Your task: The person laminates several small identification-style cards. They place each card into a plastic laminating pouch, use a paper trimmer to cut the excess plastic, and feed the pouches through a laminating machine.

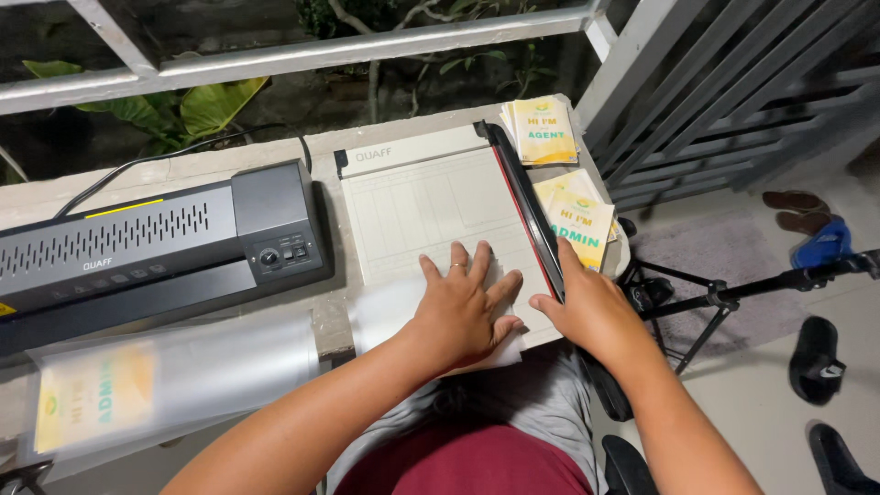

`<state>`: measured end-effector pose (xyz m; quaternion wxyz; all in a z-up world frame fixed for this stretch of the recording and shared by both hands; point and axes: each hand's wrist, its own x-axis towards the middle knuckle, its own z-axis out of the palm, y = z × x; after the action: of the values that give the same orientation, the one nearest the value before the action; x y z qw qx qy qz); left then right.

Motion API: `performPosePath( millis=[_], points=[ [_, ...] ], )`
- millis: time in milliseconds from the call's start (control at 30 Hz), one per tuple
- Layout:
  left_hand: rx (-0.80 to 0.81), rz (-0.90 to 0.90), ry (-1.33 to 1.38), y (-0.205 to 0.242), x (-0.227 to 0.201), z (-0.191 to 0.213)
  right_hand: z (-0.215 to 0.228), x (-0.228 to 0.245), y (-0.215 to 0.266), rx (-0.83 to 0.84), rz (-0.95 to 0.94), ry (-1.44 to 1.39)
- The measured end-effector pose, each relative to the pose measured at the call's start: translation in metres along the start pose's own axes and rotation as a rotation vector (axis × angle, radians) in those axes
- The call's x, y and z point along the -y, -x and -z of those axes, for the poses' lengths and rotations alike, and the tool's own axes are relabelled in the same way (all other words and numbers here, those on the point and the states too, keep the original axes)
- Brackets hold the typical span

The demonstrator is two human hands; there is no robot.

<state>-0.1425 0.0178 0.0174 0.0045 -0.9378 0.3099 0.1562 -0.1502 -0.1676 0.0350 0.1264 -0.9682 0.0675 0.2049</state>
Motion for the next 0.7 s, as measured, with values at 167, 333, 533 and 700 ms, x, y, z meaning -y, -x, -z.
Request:
performPosePath(
  millis=[167,333,533,700],
  points=[
    [0.02,-0.002,-0.037,0.002,-0.001,0.003,0.05,0.024,0.018,0.059,0.066,-0.057],
    [0.027,-0.005,-0.06,-0.002,0.001,0.0,0.073,-0.009,0.012,-0.023,0.29,-0.558],
    [0.023,-0.009,-0.044,0.001,0.0,0.001,0.042,-0.05,-0.03,-0.132,0.705,-1.802],
    [-0.028,-0.009,-0.071,-0.005,0.004,0.0,0.04,-0.043,-0.035,-0.415,0.548,-1.976]
  ],
)
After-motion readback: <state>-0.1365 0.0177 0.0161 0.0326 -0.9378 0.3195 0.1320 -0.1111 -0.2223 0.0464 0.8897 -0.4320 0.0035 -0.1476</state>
